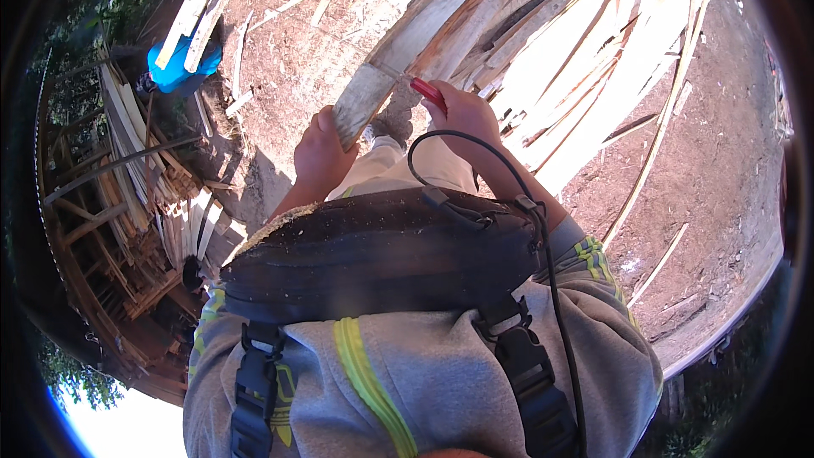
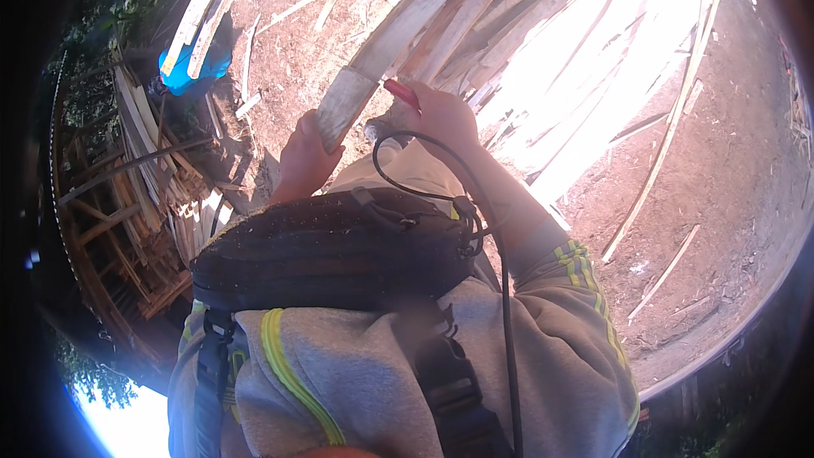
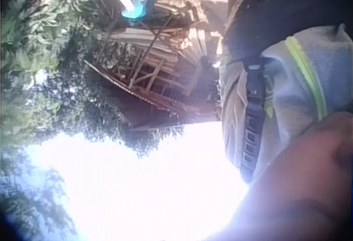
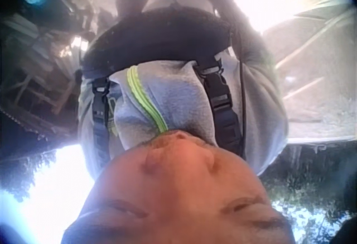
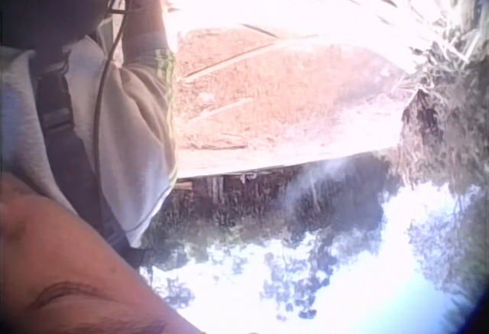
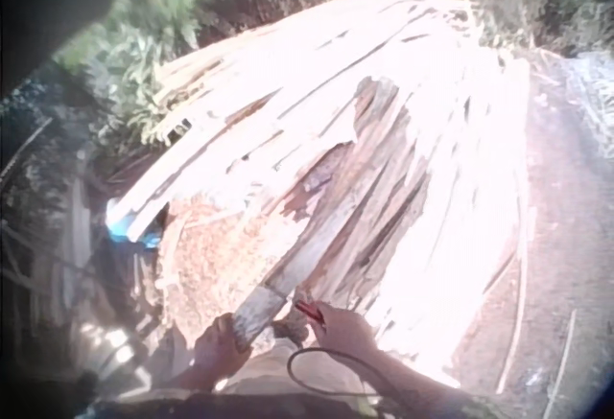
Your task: The person selects a piece of wood from a pile and uses a hand saw to cut through it while holding the wood steady by hand.
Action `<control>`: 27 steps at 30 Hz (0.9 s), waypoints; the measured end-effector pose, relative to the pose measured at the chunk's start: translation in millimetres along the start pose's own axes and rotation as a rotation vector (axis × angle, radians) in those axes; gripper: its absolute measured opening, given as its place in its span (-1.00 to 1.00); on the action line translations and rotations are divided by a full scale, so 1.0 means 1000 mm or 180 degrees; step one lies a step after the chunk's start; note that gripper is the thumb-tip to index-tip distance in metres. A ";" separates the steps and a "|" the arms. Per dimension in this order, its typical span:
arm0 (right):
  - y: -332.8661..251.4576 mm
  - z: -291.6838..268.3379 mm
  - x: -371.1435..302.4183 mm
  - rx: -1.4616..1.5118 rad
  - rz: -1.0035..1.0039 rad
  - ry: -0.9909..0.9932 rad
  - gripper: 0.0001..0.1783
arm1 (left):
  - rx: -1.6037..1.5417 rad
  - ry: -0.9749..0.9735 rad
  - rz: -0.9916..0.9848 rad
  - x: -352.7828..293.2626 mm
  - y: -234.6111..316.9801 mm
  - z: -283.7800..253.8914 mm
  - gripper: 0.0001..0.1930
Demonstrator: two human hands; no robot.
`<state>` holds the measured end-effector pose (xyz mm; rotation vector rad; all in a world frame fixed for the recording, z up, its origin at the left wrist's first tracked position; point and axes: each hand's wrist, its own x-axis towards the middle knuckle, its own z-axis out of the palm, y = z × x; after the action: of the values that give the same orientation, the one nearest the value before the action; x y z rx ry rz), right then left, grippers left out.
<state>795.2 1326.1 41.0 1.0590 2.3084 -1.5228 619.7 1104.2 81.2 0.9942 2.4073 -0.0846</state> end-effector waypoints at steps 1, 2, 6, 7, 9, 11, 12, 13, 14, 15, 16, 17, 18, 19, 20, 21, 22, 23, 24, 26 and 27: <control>-0.005 0.004 0.001 -0.0075 0.0016 -0.0004 -0.64 | -0.0011 -0.0009 0.0001 0.001 0.000 0.000 -0.15; -0.010 0.009 0.004 -0.0153 0.0024 -0.0010 -0.68 | -0.0023 -0.0011 -0.0004 0.001 -0.001 0.001 -0.15; -0.007 0.019 0.001 -0.0112 -0.0049 0.0128 -0.75 | -0.0005 -0.0008 -0.0007 0.002 0.000 0.000 -0.15; -0.007 0.019 0.001 -0.0094 -0.0067 0.0164 -0.74 | -0.0015 -0.0010 0.0008 0.003 -0.001 0.000 -0.15; -0.006 0.019 0.000 -0.0094 -0.0037 0.0129 -0.75 | -0.0035 -0.0018 0.0043 0.003 -0.003 0.001 -0.15; -0.007 0.019 -0.001 -0.0145 -0.0008 0.0116 -0.75 | -0.0007 0.0006 0.0043 0.002 -0.003 0.000 -0.15; -0.009 0.019 -0.002 -0.0196 0.0006 0.0121 -0.76 | 0.0004 0.0018 0.0040 0.002 -0.002 0.000 -0.15; -0.010 0.018 -0.003 -0.0246 0.0021 0.0127 -0.77 | 0.0009 0.0035 0.0065 0.003 -0.002 0.002 -0.15; -0.010 0.012 -0.007 -0.0336 0.0136 0.0039 -0.77 | 0.0004 0.0056 0.0078 0.004 -0.003 0.004 -0.14; -0.006 0.005 -0.017 -0.0406 0.0267 -0.0047 -0.77 | 0.0015 0.0061 0.0102 0.003 -0.006 0.005 -0.14; 0.000 -0.002 -0.030 -0.0474 0.0399 -0.0133 -0.78 | 0.0031 0.0022 0.0065 0.000 -0.007 0.006 -0.14; 0.012 -0.012 -0.050 -0.0645 0.0279 -0.0105 -0.77 | 0.0026 0.0020 0.0040 0.003 -0.006 0.007 -0.14; 0.028 -0.023 -0.073 -0.0839 0.0131 -0.0098 -0.76 | 0.0003 0.0034 -0.0020 0.004 -0.006 0.007 -0.14; 0.051 -0.030 -0.092 -0.0992 0.0521 -0.0247 -0.72 | -0.0004 0.0072 0.0026 0.007 -0.004 0.006 -0.14; 0.050 -0.051 -0.116 -0.1243 0.0105 -0.0070 -0.72 | -0.0025 0.0100 0.0030 0.004 -0.005 0.007 -0.14; 0.061 -0.059 -0.132 -0.1551 0.0315 -0.0151 -0.71 | -0.0036 0.0123 0.0063 0.003 -0.005 0.006 -0.14; 0.057 -0.075 -0.143 -0.1484 0.0473 -0.0181 -0.69 | -0.0044 0.0150 0.0089 0.003 -0.005 0.006 -0.14; 0.044 -0.093 -0.151 -0.1405 0.0221 -0.0108 -0.68 | -0.0055 0.0171 0.0104 0.002 -0.006 0.006 -0.13; 0.049 -0.099 -0.153 -0.1182 0.0039 0.0130 -0.69 | -0.0049 0.0205 0.0122 0.001 -0.006 0.002 -0.13; 0.051 -0.104 -0.145 -0.0785 -0.0234 0.0567 -0.72 | -0.0141 0.0040 0.0061 -0.002 -0.007 -0.007 -0.12; 0.046 -0.100 -0.135 -0.0581 -0.0302 0.0786 -0.72 | -0.0167 -0.0043 0.0048 -0.002 -0.009 -0.013 -0.12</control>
<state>945.3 1360.1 121.4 1.1602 2.6387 -1.2412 609.2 1099.3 92.0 0.9848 2.3772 -0.0226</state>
